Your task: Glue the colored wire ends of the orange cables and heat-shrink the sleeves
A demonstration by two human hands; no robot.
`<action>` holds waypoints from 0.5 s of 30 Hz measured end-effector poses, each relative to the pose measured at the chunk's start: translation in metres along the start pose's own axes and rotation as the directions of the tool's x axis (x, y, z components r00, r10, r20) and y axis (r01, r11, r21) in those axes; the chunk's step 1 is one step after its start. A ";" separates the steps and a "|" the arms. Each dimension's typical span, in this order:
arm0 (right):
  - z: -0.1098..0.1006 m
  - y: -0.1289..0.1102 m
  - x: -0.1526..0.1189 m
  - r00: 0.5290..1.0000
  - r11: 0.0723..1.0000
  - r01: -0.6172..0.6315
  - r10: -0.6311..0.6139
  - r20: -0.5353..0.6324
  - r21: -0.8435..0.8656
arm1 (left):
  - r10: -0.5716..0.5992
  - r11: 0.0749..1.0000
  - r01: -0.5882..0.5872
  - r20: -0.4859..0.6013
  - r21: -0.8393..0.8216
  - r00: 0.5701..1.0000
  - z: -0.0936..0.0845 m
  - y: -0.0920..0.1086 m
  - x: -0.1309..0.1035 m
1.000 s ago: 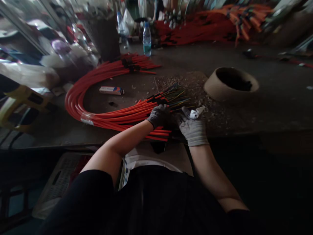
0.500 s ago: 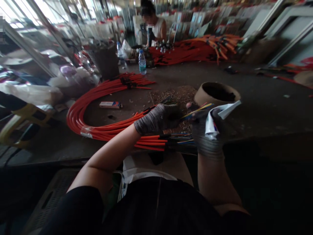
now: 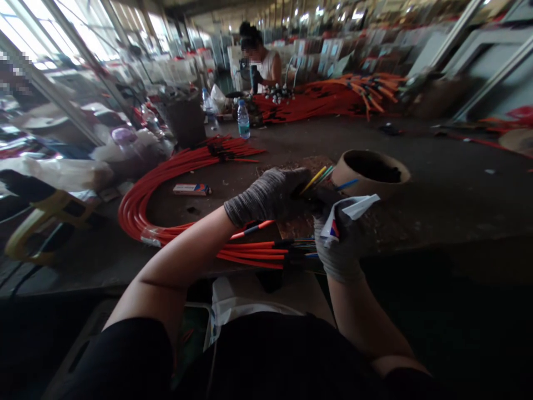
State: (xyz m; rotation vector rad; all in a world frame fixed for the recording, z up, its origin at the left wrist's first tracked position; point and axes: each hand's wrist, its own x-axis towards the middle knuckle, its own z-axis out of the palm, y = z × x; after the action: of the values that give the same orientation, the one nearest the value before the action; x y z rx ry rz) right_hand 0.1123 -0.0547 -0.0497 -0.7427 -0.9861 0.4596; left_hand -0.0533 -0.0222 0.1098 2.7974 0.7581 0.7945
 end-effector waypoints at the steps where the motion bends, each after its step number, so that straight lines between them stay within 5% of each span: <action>1: 0.004 -0.003 -0.005 1.000 1.000 -0.007 0.007 0.010 -0.005 | -0.040 0.999 0.039 -0.040 -0.027 0.998 0.000 0.002 -0.003; 8: 0.028 -0.017 -0.018 0.966 0.980 -0.160 0.131 0.221 0.115 | -0.288 0.830 0.164 -0.158 -0.533 0.945 -0.002 -0.010 -0.056; 12: 0.047 -0.031 -0.025 0.894 0.918 -0.352 0.272 0.355 0.181 | -0.327 0.841 0.109 -0.338 -0.530 0.883 0.004 0.008 -0.110; 15: 0.053 -0.050 -0.038 0.890 0.940 -0.305 0.223 0.399 0.155 | -0.311 0.878 0.087 -0.423 -0.471 0.851 0.015 0.032 -0.140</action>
State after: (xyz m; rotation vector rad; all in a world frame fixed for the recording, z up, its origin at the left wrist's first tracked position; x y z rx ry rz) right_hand 0.0489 -0.0948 -0.0165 -0.6058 -1.1745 0.9622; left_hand -0.1346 -0.1201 0.0417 2.0874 0.8032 1.4509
